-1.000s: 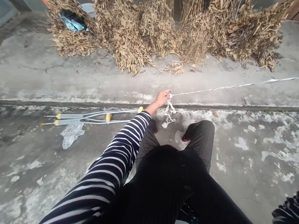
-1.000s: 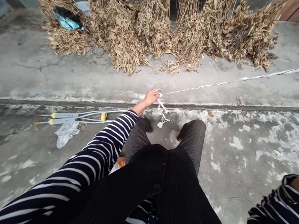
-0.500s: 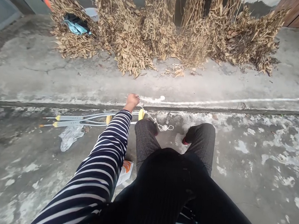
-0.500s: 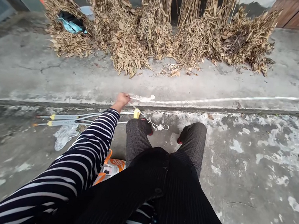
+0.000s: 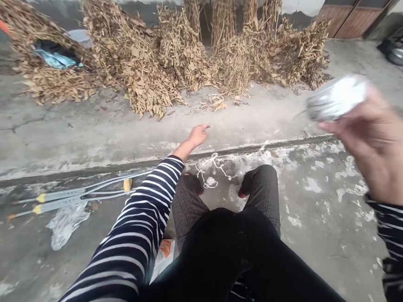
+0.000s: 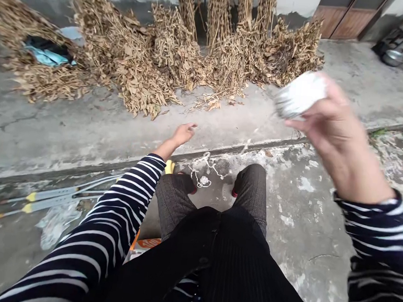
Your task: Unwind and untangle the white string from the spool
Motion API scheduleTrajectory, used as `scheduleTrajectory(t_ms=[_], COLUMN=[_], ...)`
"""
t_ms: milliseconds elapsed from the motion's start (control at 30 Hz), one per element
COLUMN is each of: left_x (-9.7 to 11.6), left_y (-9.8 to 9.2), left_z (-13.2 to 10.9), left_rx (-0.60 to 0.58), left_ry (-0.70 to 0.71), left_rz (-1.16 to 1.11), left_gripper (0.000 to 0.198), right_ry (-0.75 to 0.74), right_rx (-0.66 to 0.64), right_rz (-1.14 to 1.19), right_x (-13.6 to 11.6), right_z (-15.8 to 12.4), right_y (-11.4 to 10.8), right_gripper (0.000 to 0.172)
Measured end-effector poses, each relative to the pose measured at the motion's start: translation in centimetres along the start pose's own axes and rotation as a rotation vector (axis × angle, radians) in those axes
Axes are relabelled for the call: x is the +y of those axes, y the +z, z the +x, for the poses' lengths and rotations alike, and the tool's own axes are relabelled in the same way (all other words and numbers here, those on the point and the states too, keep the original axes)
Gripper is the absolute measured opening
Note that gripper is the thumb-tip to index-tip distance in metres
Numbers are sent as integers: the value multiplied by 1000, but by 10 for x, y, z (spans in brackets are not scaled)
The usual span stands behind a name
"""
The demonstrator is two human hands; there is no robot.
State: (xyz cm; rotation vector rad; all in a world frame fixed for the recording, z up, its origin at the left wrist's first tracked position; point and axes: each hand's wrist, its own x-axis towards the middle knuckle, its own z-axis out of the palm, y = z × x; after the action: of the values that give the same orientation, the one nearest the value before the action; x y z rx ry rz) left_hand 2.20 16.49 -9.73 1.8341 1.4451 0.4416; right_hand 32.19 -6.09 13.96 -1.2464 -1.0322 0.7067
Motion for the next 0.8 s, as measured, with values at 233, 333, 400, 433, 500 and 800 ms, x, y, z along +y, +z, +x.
scheduleTrajectory(t_ms=[233,333,400,433,500,800], left_x=[122,127,120,116,103,-7], left_y=[45,50,54,56,60,40], left_z=[-53,-67,-73,-76,-85,-142], left_rx=[-296,-161,-81,-55,-48,-299], left_ry=[595,542,478,449,409,187], left_rz=[-717,-716,-685,-670,-640,-355], left_gripper=[46,30,19,16,23,33], right_ry=[301,309,310,305,281,383], right_rx=[-290,-332,-348,-345,-313,-60], right_rz=[195,202,197,192,175,265], right_x=[45,56,61,63,70,116], right_z=[2,-1,-5,-8,-13,-18], right_y=[66,76,76,76,75,43], right_gripper=[54,51,53,54,57,71])
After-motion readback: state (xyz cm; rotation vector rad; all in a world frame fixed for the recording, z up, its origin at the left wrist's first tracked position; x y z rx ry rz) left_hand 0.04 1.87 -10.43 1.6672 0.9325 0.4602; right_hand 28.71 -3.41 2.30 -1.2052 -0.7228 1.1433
